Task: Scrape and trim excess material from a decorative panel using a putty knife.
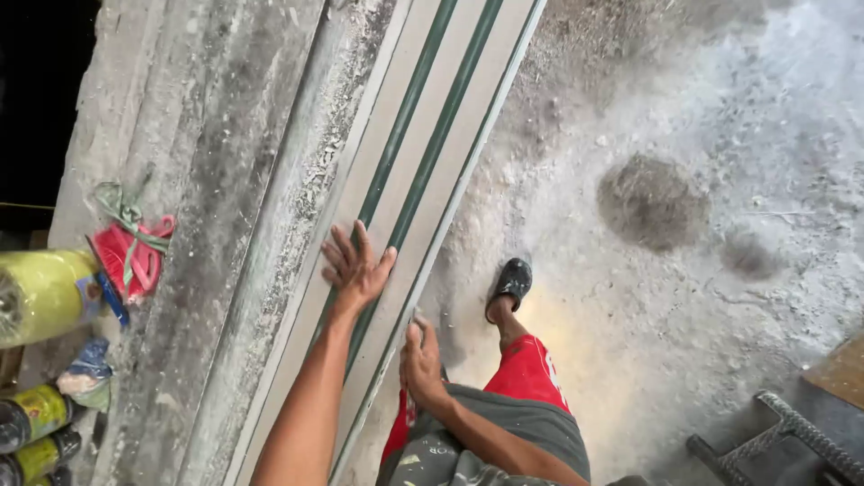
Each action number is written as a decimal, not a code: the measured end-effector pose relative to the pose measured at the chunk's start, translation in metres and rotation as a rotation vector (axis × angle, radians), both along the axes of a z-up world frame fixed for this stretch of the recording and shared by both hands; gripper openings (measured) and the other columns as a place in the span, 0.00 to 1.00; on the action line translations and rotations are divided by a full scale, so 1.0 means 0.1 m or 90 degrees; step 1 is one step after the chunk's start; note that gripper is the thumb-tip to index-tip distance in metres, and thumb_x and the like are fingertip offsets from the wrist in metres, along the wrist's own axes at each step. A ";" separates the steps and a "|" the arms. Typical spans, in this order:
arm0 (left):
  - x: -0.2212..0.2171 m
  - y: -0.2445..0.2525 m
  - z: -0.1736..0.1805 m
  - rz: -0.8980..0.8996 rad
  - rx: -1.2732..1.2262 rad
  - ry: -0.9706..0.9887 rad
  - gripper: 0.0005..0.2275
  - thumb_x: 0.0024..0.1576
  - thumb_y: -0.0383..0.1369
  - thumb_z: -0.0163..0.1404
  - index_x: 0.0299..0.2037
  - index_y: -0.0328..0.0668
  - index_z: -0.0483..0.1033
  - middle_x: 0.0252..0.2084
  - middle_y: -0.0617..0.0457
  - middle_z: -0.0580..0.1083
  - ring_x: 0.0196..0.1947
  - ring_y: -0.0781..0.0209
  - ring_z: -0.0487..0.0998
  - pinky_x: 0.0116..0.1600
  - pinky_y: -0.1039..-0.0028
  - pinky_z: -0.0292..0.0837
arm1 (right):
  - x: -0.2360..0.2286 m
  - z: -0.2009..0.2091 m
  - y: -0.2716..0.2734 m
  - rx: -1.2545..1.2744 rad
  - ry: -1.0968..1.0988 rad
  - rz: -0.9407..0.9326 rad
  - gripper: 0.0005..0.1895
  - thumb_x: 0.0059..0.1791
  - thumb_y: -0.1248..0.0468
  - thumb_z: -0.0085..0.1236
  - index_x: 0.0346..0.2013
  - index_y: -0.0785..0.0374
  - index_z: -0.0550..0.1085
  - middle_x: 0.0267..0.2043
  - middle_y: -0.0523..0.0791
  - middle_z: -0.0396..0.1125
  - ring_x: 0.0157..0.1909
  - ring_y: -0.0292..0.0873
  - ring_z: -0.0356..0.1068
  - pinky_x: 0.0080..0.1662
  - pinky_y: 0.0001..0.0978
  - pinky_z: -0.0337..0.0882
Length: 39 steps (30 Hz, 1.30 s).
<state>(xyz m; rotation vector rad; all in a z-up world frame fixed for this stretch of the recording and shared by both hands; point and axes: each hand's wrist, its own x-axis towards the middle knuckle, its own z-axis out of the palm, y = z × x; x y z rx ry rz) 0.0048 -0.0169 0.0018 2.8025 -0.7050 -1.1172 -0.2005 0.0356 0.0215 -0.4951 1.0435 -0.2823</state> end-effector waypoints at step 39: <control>0.14 0.05 0.00 -0.084 -0.051 0.045 0.45 0.60 0.70 0.30 0.77 0.62 0.19 0.76 0.35 0.16 0.72 0.17 0.15 0.68 0.22 0.17 | 0.28 -0.40 -0.19 -0.419 0.184 -0.049 0.21 0.57 0.47 0.49 0.46 0.62 0.76 0.38 0.58 0.72 0.43 0.56 0.74 0.49 0.51 0.71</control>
